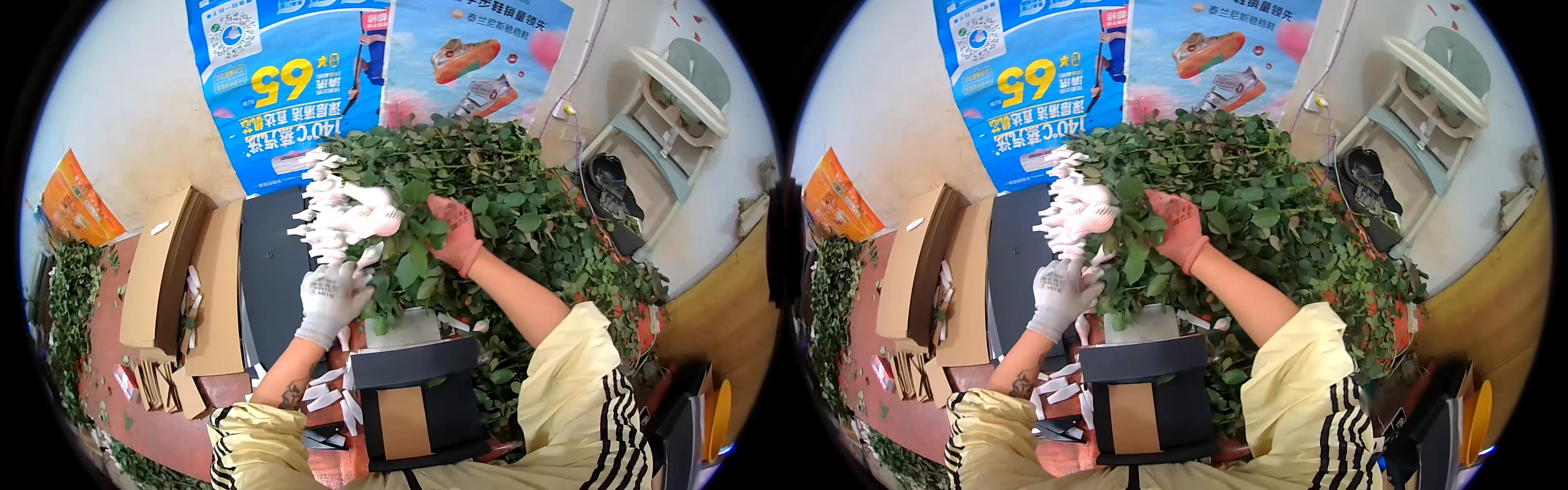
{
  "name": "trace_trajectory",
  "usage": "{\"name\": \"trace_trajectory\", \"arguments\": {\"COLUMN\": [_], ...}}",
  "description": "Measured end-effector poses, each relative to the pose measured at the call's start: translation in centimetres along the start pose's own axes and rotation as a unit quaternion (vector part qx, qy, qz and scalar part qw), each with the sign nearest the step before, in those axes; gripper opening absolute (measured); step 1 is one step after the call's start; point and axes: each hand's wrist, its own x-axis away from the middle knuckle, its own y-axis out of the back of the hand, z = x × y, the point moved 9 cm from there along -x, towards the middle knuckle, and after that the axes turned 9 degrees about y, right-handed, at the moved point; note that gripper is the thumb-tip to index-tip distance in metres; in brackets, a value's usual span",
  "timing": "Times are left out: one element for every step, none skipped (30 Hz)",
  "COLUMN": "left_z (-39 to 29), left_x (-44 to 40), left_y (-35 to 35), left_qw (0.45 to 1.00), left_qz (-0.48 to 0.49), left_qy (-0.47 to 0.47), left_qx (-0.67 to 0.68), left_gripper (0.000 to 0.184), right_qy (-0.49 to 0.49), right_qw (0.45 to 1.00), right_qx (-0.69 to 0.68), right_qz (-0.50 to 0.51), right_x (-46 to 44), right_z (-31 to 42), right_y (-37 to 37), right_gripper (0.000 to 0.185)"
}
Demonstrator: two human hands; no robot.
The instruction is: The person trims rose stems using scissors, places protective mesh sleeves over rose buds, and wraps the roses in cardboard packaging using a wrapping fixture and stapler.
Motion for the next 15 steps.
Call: {"name": "trace_trajectory", "arguments": {"left_z": [-0.6,-1.3,-2.3,-2.2,-2.2,-2.0,-1.9,-1.2,-0.7,-1.1,-1.3,-1.1,-1.2,-1.5,-2.1], "left_x": [0.5,0.7,0.3,-0.8,-1.9,-2.9,-3.9,-5.4,-6.8,-7.3,-7.7,-8.3,-8.6,-9.0,-9.1], "left_y": [0.7,1.3,1.9,-0.5,-3.7,-5.6,-7.7,-11.4,-16.2,-17.2,-17.6,-18.0,-17.2,-16.2,-15.5], "left_qw": [0.999,0.996,0.992,0.996,0.988,0.992,0.992,0.991,0.985,0.973,0.972,0.976,0.978,0.98,0.98], "left_qz": [-0.036,-0.069,-0.107,-0.026,-0.004,-0.011,-0.018,-0.024,-0.009,0.008,0.007,0.022,0.039,0.057,0.077], "left_qy": [-0.036,-0.05,-0.065,-0.042,-0.075,-0.095,-0.118,-0.123,-0.135,-0.147,-0.155,-0.152,-0.15,-0.15,-0.153], "left_qx": [0.002,-0.006,-0.015,-0.08,-0.134,-0.088,-0.041,-0.037,-0.108,-0.178,-0.176,-0.156,-0.138,-0.121,-0.101], "left_gripper": [0.061,0.069,0.077,0.091,0.086,0.079,0.073,0.073,0.067,0.062,0.062,0.061,0.061,0.06,0.059], "right_qy": [0.004,-0.011,-0.024,-0.008,-0.002,-0.004,-0.007,-0.014,-0.016,-0.021,-0.028,-0.04,-0.048,-0.006,0.034], "right_qw": [1.0,0.997,0.985,0.986,0.985,0.986,0.987,0.982,0.981,0.978,0.975,0.978,0.977,0.985,0.987], "right_qx": [-0.005,0.077,0.163,0.165,0.167,0.158,0.151,0.168,0.177,0.181,0.182,0.153,0.156,0.157,0.159], "right_qz": [0.001,0.03,0.054,0.038,0.037,0.045,0.052,0.082,0.079,0.1,0.122,0.138,0.136,0.075,0.016], "right_x": [0.1,0.3,0.2,0.3,0.5,0.8,1.0,1.3,1.4,1.7,2.1,2.5,2.9,3.0,3.6], "right_z": [1.0,1.7,2.1,2.2,2.2,2.0,1.8,1.8,2.0,2.1,1.9,1.3,0.9,1.4,2.1], "right_y": [-0.7,-1.5,-2.0,-2.7,-3.3,-3.7,-3.8,-3.8,-3.4,-3.6,-3.8,-4.2,-3.8,-2.5,-1.1], "right_gripper": [0.053,0.05,0.047,0.047,0.047,0.049,0.051,0.056,0.056,0.058,0.061,0.064,0.064,0.065,0.066]}}
